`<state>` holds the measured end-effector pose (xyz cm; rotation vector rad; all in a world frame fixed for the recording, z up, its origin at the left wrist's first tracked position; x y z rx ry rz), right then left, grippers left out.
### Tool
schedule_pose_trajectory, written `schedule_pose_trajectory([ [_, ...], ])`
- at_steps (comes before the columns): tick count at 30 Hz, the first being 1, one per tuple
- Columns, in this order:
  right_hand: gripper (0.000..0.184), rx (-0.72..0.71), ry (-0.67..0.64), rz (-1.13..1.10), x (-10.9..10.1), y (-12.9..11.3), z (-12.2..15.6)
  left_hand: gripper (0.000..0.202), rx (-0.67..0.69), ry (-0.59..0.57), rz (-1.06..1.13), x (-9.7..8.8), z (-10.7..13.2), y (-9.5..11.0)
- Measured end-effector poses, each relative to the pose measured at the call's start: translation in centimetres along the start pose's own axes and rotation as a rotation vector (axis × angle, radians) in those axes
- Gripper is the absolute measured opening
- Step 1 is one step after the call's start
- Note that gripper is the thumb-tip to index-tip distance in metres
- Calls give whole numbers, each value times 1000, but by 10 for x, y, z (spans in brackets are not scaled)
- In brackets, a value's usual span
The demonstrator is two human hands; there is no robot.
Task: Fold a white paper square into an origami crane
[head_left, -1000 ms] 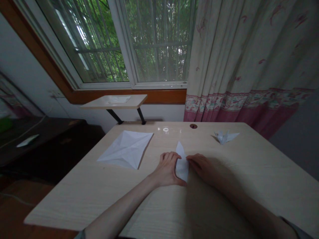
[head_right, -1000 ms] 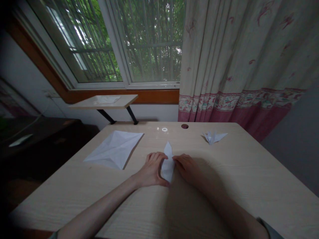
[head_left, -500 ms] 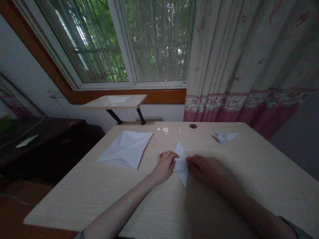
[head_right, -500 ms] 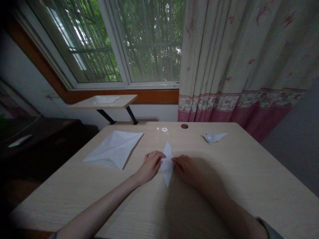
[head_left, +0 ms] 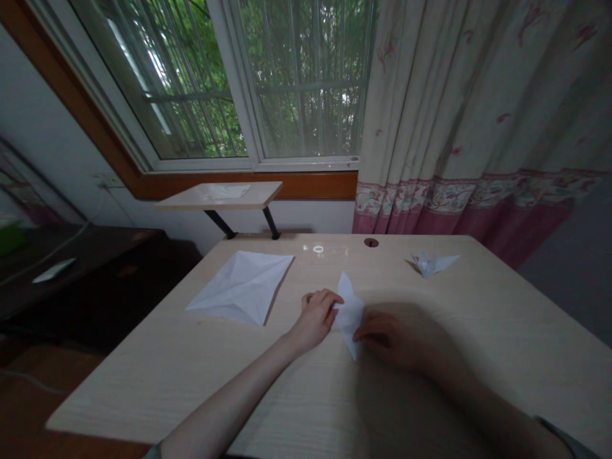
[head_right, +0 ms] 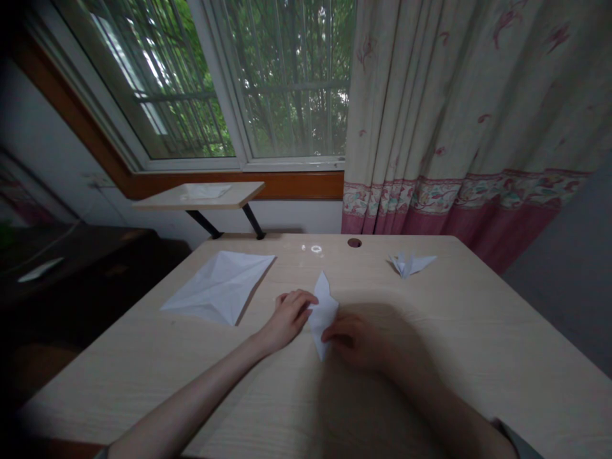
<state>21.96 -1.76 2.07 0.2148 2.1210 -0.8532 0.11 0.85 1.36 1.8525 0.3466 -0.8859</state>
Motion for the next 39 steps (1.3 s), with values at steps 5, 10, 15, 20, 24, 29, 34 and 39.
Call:
schedule_pose_trajectory([
  [5, 23, 48, -143, -124, -2, -12, -2, 25, 6, -6, 27, -3, -1, 0],
  [10, 20, 12, -103, -196, 2, -16, -1, 32, 8, -8, 51, -7, -2, -2],
  [15, 20, -121, 160, -9, 3, -5, 0, 45, 22, -34, 65, -8, -2, -2],
  [20, 31, -29, 282, 228, 8, 15, -1, 52, 57, -46, 59, -8, 1, 0],
  [24, 36, 5, 339, 244, 13, 23, -2, 54, 71, -40, 72, -8, 1, 1],
  [29, 34, 39, 336, 256, 14, 24, -2, 50, 80, -39, 89, -10, 0, 2],
  [34, 33, 73, 297, 230, 13, 25, -2, 43, 79, -44, 95, -11, 0, 3],
  [39, 31, 73, 280, 230, 13, 25, -2, 40, 77, -54, 109, -11, -1, 2],
])
Point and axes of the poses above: each hand's wrist, its own z-axis away from the middle knuckle, its own x-axis out of the palm, y = z × x, the point moved 1 cm from there along -z, towards the middle knuckle, and after that the axes turned 9 degrees about z, right-handed, at the moved point
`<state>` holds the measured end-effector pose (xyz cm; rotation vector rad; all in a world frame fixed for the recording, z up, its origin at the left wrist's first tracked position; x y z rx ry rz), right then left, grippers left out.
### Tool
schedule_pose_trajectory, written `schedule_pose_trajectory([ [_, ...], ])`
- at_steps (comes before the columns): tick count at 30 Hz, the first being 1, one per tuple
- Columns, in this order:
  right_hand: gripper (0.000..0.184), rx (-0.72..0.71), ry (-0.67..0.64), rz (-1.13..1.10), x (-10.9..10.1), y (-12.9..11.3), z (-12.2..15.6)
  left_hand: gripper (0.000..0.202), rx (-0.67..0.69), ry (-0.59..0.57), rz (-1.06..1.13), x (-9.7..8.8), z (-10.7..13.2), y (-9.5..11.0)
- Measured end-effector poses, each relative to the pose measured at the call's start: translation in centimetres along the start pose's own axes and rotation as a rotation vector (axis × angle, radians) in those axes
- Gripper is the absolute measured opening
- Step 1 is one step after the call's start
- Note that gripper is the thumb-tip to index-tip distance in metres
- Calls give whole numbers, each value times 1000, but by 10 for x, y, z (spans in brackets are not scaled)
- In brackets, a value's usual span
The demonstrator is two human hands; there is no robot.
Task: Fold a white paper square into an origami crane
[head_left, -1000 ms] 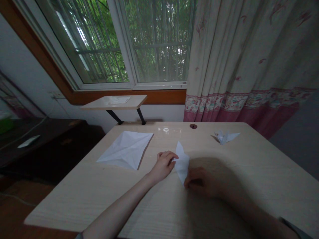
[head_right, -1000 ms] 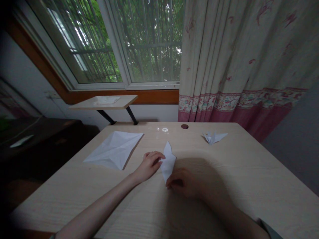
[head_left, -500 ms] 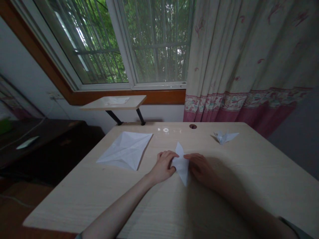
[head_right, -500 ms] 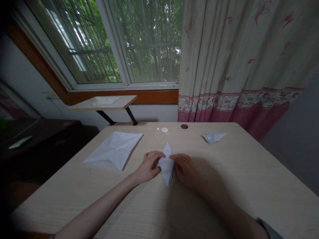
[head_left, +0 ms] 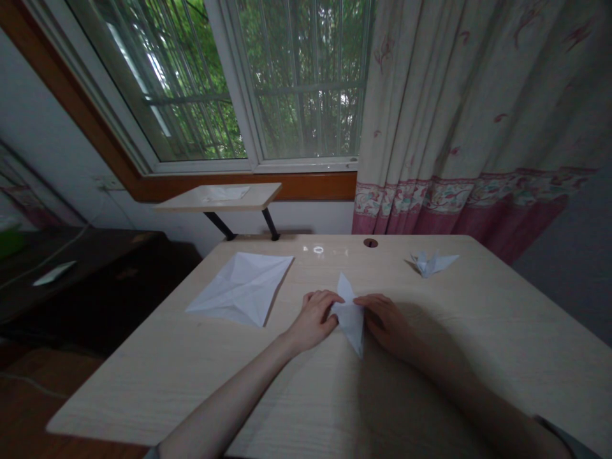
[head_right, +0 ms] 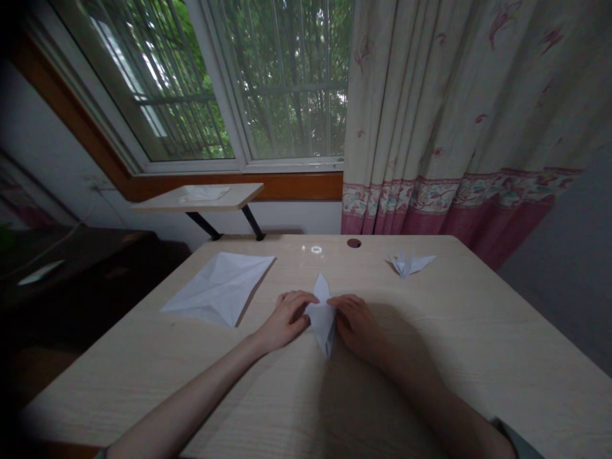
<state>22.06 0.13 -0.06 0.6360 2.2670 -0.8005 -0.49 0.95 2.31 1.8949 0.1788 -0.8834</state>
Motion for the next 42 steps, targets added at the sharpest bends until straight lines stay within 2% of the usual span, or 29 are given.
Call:
schedule_pose_trajectory([
  [6, 26, 28, 13, -14, 0, 0, 1, 38, 16, 4, 14, 0, 0, 0],
  [9, 25, 62, 6, -29, 1, 2, 4, 31, 19, 22, 34, 0, -1, -1],
  [12, 23, 116, -25, -35, 3, 5, 5, 24, 42, 45, 59, 1, -2, -4],
  [17, 21, 201, -82, -74, 5, 7, 5, 25, 70, 64, 90, 1, -3, -7],
  [20, 25, 233, -91, -126, 5, 5, 3, 30, 67, 79, 99, 2, -3, -8],
  [24, 41, 262, -50, -135, 8, 6, 3, 42, 39, 122, 97, 3, -2, -10],
  [27, 46, 203, -25, -90, 11, 9, 4, 42, 44, 131, 68, 3, -1, -9],
  [31, 42, 60, -25, 68, 15, 13, 7, 20, 62, 77, -44, 1, 2, -2],
  [33, 44, 5, -40, 153, 16, 15, 9, 16, 53, 40, -111, 1, 3, 2],
  [39, 50, -96, -177, 258, 17, 16, 12, 61, 65, -24, -193, 5, 4, 3],
  [42, 50, -110, -194, 259, 15, 15, 12, 67, 80, -25, -196, 8, 4, 0],
])
Point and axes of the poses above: each hand's wrist, its own z-axis away from the middle knuckle, its own x-axis out of the palm, y = z × x, the point moved 1 cm from there along -z, towards the middle knuckle, and after that the axes turned 9 degrees about z, right-handed, at the moved point
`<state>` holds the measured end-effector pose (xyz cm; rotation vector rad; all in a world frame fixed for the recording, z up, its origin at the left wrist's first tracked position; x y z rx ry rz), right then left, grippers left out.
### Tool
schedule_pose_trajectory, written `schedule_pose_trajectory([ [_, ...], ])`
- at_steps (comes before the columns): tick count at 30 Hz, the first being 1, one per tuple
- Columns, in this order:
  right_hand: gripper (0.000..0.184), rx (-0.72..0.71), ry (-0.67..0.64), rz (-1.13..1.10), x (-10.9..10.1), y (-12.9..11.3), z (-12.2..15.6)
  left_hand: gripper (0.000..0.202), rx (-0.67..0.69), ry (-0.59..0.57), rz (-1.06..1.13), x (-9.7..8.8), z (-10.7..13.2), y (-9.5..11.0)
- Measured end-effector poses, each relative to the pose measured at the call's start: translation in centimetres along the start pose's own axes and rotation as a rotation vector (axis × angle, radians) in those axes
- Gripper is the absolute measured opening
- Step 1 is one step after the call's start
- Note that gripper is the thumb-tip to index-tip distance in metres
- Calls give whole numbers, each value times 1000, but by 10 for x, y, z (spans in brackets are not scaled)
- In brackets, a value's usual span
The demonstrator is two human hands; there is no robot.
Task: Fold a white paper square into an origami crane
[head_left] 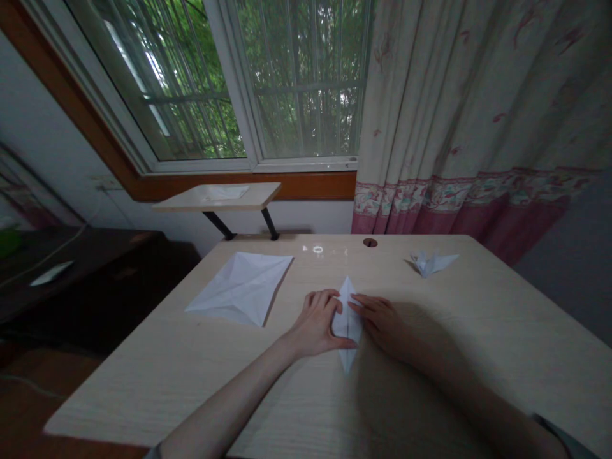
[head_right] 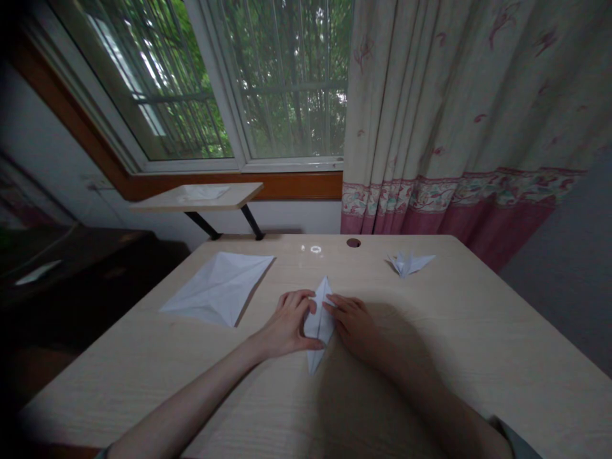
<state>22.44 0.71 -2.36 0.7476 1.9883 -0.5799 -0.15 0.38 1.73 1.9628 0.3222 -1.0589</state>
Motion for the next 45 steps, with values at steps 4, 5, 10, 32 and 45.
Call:
schedule_pose_trajectory([
  [4, 46, 19, 26, 10, -2, -2, -1, 55, -12, 3, 14, 0, 1, -1],
  [5, 45, 29, 34, 14, -2, -3, -1, 51, -11, 0, 19, -1, 1, 0],
  [10, 42, 58, 62, 29, -5, -7, -3, 46, 15, -21, 16, -4, 0, 3],
  [32, 30, 90, 195, -15, -8, -6, -3, 29, -63, 144, -98, -5, -3, -7],
  [45, 27, 56, 170, -93, -15, -9, -6, 33, -26, -49, -29, -4, -2, -7],
])
Point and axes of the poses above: each hand's wrist, its own z-axis away from the middle knuckle, its own x-axis out of the palm, y = z × x, the point moved 1 cm from there along -z, towards the middle knuckle, and after that the axes turned 9 degrees about z, right-handed, at the moved point
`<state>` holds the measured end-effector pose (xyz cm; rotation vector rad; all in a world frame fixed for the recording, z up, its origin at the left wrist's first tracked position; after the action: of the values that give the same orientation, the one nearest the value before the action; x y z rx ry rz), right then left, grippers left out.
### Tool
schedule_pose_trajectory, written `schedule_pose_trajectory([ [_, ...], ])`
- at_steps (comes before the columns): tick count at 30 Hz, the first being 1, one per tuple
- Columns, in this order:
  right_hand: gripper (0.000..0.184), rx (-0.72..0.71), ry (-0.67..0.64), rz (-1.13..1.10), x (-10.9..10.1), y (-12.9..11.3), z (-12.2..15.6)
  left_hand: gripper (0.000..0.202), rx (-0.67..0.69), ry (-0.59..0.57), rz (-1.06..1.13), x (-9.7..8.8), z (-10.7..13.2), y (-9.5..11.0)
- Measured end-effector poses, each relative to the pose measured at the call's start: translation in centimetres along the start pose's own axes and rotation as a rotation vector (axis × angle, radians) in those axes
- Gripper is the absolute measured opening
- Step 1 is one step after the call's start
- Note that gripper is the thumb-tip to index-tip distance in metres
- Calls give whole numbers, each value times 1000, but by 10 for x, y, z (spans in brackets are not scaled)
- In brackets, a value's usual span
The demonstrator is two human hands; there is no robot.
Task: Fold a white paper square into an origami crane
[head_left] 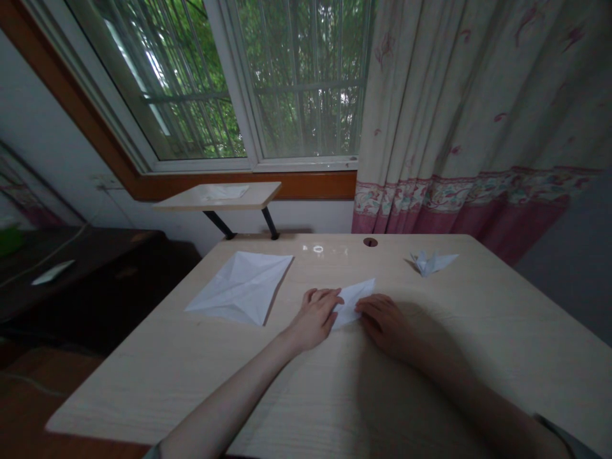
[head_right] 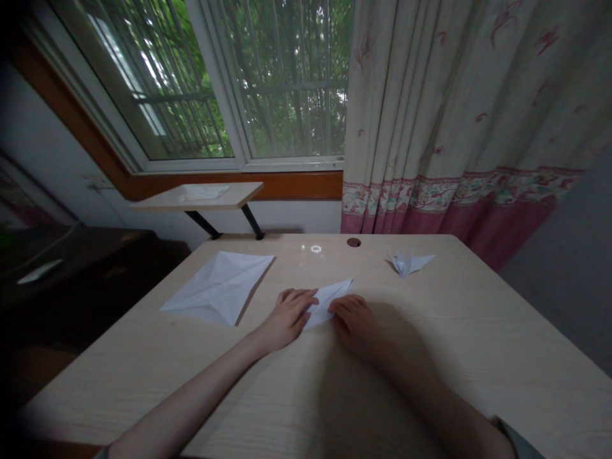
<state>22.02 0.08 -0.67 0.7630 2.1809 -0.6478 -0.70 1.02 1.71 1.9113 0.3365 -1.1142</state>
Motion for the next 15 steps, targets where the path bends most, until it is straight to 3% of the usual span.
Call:
schedule_pose_trajectory([
  [7, 18, 20, -130, -3, -10, -8, -4, 42, 13, -62, 33, 0, 0, 0],
  [15, 12, 48, -144, 57, -2, -1, 0, 26, 35, -109, 51, -4, -1, 5],
])
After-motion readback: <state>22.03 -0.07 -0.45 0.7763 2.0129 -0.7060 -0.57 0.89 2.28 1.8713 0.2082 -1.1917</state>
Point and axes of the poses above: each hand's wrist, its own z-axis away from the middle knuckle, its own x-axis out of the palm, y = z × x, the point moved 1 cm from there along -z, towards the middle knuckle, and after that the axes turned 9 degrees about z, right-handed, at the moved point
